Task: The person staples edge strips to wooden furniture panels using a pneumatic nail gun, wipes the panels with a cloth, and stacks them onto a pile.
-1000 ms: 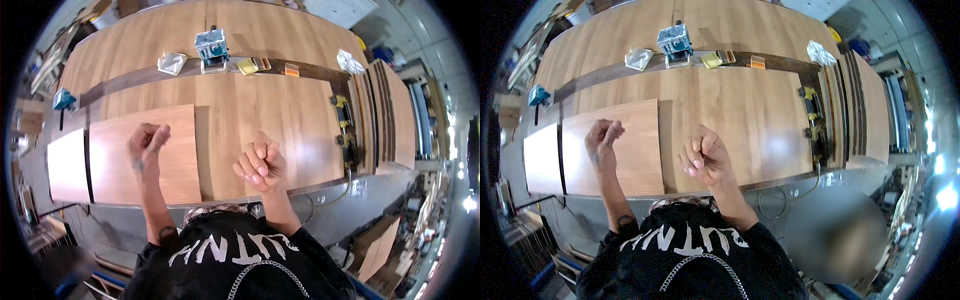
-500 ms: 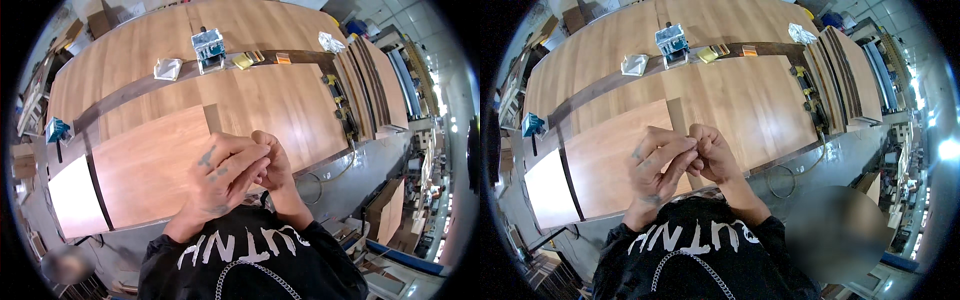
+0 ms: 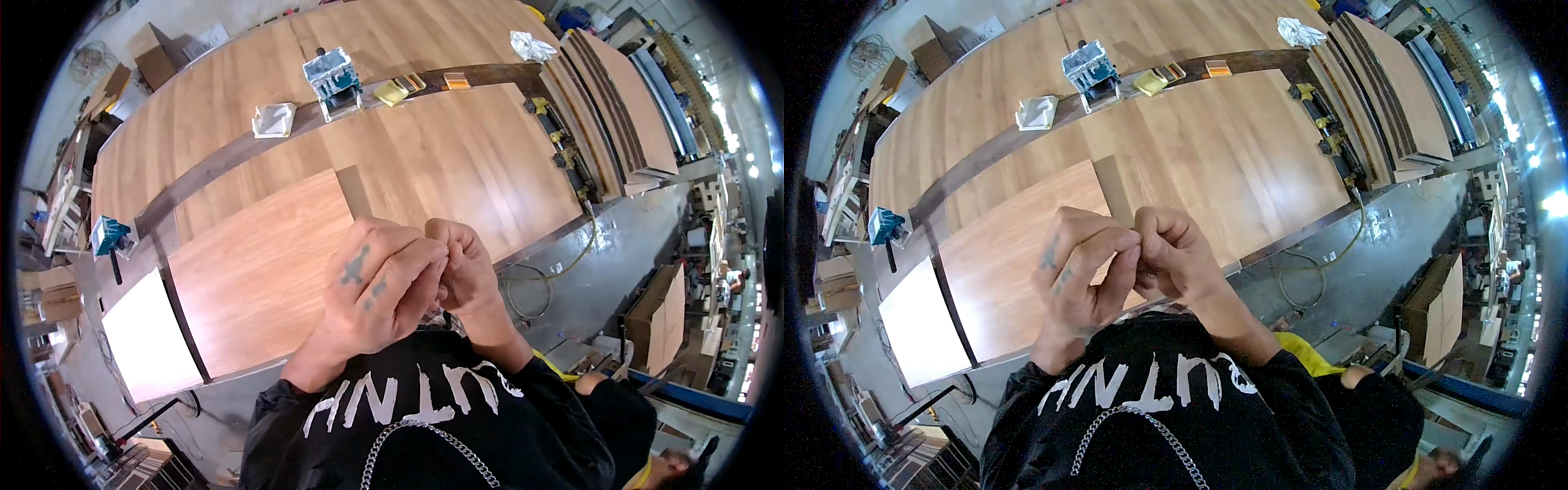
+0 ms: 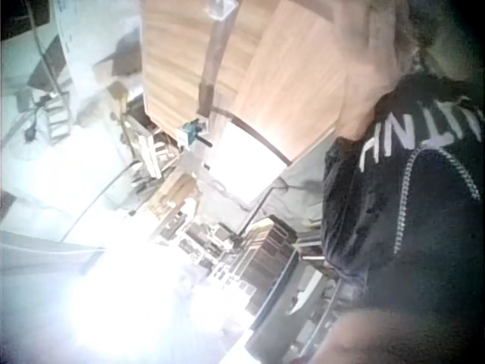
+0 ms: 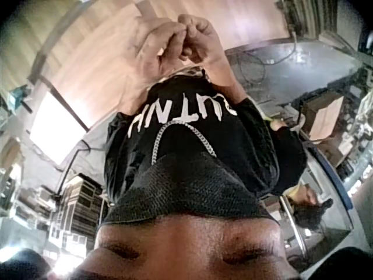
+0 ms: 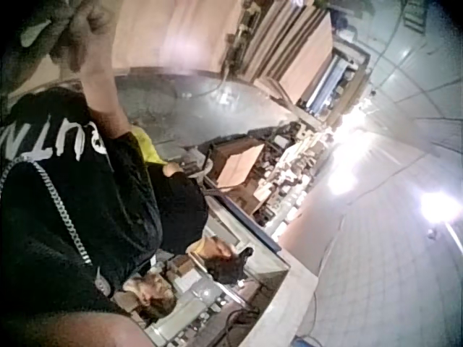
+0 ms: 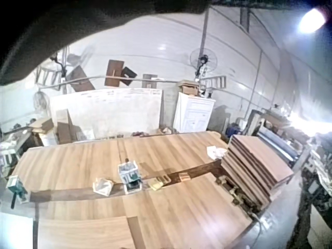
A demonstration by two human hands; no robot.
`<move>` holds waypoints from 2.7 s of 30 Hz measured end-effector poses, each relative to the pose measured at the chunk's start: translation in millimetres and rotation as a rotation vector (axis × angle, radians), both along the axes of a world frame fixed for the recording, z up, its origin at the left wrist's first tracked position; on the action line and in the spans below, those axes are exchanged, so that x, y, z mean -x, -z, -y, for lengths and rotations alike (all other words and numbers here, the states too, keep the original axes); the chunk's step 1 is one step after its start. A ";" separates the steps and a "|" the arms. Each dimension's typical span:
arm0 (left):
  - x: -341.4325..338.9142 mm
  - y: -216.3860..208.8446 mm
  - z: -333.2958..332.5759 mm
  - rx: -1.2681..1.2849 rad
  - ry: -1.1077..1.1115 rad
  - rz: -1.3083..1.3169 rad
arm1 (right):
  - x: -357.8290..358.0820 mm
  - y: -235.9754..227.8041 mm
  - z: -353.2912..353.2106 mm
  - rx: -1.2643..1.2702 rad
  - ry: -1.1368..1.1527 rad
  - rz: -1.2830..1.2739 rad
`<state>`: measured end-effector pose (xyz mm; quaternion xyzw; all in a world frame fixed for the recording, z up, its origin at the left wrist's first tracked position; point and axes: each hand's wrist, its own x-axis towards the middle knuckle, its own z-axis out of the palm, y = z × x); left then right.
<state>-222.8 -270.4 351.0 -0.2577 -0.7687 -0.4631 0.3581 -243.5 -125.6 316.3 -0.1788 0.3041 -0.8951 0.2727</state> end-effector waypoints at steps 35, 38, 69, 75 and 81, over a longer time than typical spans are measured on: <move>-62.4 124.9 125.3 -0.498 -0.401 0.866 | -12.5 35.8 5.1 -0.345 -0.084 0.136; -116.5 276.7 222.9 -0.420 -0.980 0.683 | -15.8 81.0 -17.9 -0.731 0.098 0.129; -176.8 256.0 329.9 -0.584 -1.041 1.351 | 40.5 242.4 -60.5 -1.289 0.015 0.259; -117.3 279.7 226.3 -0.375 -1.252 1.188 | 79.4 246.2 -167.4 -1.320 0.100 0.309; -51.9 278.1 122.4 -0.333 -1.079 1.326 | 148.3 276.8 -302.1 -1.343 0.273 0.303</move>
